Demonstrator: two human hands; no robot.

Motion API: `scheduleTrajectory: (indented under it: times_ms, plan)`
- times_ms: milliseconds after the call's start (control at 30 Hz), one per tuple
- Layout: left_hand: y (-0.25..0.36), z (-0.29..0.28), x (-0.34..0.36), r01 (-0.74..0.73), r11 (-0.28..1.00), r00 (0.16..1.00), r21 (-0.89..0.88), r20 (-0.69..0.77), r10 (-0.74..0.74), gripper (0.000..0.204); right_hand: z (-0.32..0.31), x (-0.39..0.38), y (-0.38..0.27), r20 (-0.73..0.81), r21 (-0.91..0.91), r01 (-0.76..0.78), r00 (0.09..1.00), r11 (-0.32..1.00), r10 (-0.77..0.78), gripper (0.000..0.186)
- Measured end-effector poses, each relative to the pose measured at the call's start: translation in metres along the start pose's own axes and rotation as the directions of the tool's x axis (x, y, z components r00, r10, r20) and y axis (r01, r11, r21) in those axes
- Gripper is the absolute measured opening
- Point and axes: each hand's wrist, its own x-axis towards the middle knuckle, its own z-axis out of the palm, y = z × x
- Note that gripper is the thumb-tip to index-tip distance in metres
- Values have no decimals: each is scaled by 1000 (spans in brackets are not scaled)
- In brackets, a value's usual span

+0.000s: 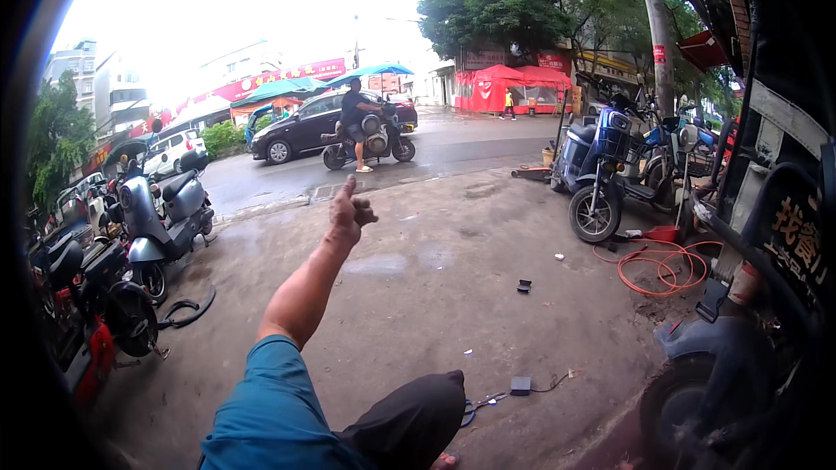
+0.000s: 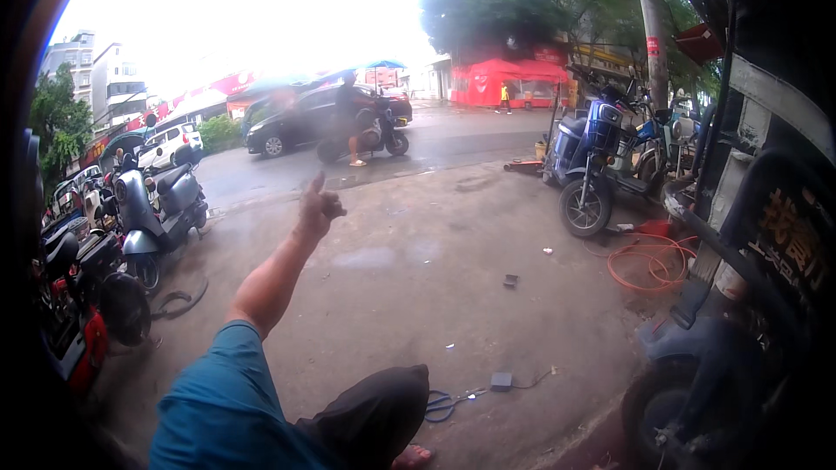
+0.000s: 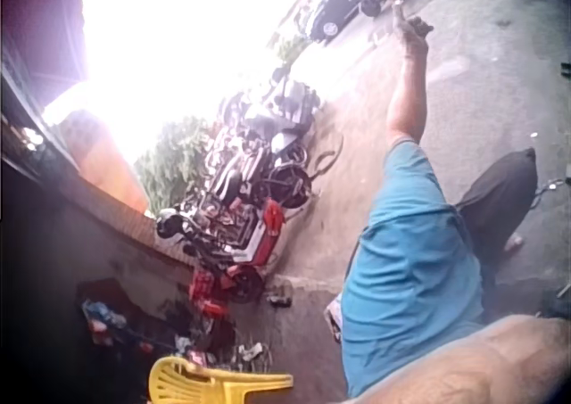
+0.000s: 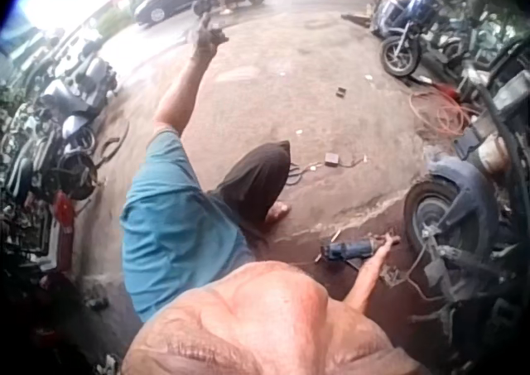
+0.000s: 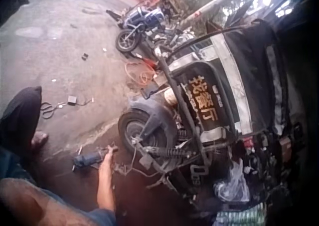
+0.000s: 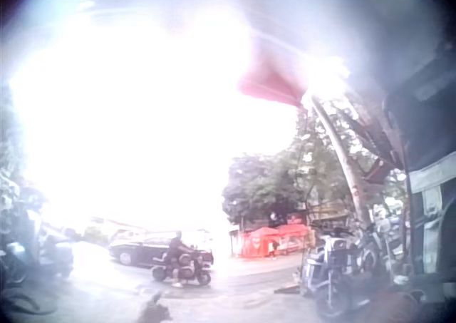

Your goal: The person disassembles parts of an electric scooter wheel assembly by attaching sockets to an electric impact wrench, loosening fasteners, and removing brackets and nuts by hand.

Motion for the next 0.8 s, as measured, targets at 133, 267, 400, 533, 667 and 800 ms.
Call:
scheduleTrajectory:
  times_ms: [133,267,400,533,667,800]
  plan:
    - [101,-47,25,-314,932,943,-180,-170,285,76,-3,-1,3,-25,17,-28,999,999,28,26]
    - [124,-34,32,-416,872,903,-259,-228,363,83,-20,-19,8,-87,67,-44,995,997,50,27]
    - [125,-22,15,-411,886,909,-213,-27,415,108,-11,-26,9,-88,46,-76,993,996,80,27]
    - [118,-12,38,-414,894,909,-170,-15,417,104,-17,-34,9,-135,61,-82,987,995,90,28]
    - [131,-30,51,-497,861,841,-110,-308,445,68,-17,-38,9,-171,59,-92,980,994,100,28]
    - [126,-32,40,-433,889,860,-146,-363,359,65,-18,-33,11,-143,32,-52,988,998,56,32]
